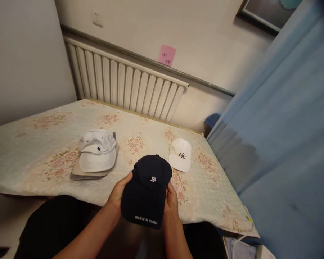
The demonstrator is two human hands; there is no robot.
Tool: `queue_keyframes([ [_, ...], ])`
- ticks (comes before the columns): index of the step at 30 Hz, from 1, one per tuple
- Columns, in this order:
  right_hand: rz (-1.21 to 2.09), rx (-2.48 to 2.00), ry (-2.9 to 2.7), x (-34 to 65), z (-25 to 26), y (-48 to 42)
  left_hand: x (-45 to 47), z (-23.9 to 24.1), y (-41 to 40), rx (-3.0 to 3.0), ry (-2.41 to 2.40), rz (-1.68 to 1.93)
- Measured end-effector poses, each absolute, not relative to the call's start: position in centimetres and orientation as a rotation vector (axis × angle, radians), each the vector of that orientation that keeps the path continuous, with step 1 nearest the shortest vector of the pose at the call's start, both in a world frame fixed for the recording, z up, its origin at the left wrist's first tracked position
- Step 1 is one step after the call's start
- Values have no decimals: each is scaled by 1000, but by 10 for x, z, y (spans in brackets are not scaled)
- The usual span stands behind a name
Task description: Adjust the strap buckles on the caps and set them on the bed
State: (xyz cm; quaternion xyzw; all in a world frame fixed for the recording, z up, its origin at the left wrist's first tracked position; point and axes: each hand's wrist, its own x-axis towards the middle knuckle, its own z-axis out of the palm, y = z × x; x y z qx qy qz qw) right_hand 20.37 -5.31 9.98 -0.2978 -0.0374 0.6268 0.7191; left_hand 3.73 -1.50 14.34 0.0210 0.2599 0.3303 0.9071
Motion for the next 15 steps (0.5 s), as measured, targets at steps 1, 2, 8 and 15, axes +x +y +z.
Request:
queue_keyframes([
  [1, 1377, -665, -85, 203, 99, -53, 37, 140, -14, 41, 484, 658],
  [2, 1372, -670, -83, 203, 98, -53, 37, 138, -14, 42, 437, 642],
  [8, 1382, -679, -64, 197, 88, -50, 35, 125, -7, 62, 319, 585],
  [15, 1339, -738, -9, 193, 84, -34, 30, 108, 19, 79, 307, 514],
])
